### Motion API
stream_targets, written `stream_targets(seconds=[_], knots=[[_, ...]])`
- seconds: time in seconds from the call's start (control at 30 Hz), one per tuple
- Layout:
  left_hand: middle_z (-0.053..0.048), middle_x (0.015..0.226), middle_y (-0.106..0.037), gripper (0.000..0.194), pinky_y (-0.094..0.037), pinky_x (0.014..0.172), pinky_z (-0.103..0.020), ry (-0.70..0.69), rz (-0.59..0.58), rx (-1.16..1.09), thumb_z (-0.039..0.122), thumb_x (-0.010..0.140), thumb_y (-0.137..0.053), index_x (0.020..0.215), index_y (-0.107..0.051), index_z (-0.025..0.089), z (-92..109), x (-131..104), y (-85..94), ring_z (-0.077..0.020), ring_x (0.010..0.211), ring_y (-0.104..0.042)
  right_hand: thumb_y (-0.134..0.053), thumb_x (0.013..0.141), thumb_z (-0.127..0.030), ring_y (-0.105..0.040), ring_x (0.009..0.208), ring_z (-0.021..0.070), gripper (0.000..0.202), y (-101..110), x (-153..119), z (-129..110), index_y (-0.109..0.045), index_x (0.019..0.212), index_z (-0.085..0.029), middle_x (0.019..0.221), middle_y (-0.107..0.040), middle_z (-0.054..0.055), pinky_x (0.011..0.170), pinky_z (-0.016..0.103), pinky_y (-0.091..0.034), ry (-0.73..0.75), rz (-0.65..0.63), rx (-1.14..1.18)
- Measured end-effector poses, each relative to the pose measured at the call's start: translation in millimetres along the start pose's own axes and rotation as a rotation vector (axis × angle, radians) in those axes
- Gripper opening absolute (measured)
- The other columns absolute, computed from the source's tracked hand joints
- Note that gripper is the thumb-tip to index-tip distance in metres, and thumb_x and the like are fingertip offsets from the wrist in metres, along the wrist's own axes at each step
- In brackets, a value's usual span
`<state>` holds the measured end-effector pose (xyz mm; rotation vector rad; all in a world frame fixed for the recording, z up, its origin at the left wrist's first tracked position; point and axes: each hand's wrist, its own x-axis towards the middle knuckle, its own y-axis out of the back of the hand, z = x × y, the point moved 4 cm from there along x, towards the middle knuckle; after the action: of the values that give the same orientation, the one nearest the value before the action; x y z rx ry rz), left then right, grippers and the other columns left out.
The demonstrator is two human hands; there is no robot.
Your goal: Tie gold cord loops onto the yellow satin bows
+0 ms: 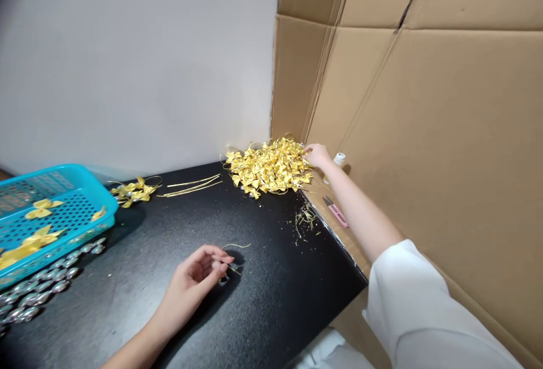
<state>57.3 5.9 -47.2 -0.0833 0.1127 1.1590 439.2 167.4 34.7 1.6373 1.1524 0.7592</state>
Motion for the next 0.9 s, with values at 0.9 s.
stream_targets(seconds=[0.9], knots=[[0.0,0.069,-0.061,0.01,-0.044,0.064,-0.026,-0.282,0.362,0.39,0.027,0.082,-0.061,0.076,-0.061,0.018,14.7,-2.6,19.4,-0.0137,0.066,-0.055,-0.065,0.083,-0.024,-0.062,0.083,0.0206,0.004,-43.5,-172.2,-42.8,-0.066,0.085,-0.021,0.088,-0.067,0.004,0.078,0.036,-0.051,0.591,0.156,0.401]])
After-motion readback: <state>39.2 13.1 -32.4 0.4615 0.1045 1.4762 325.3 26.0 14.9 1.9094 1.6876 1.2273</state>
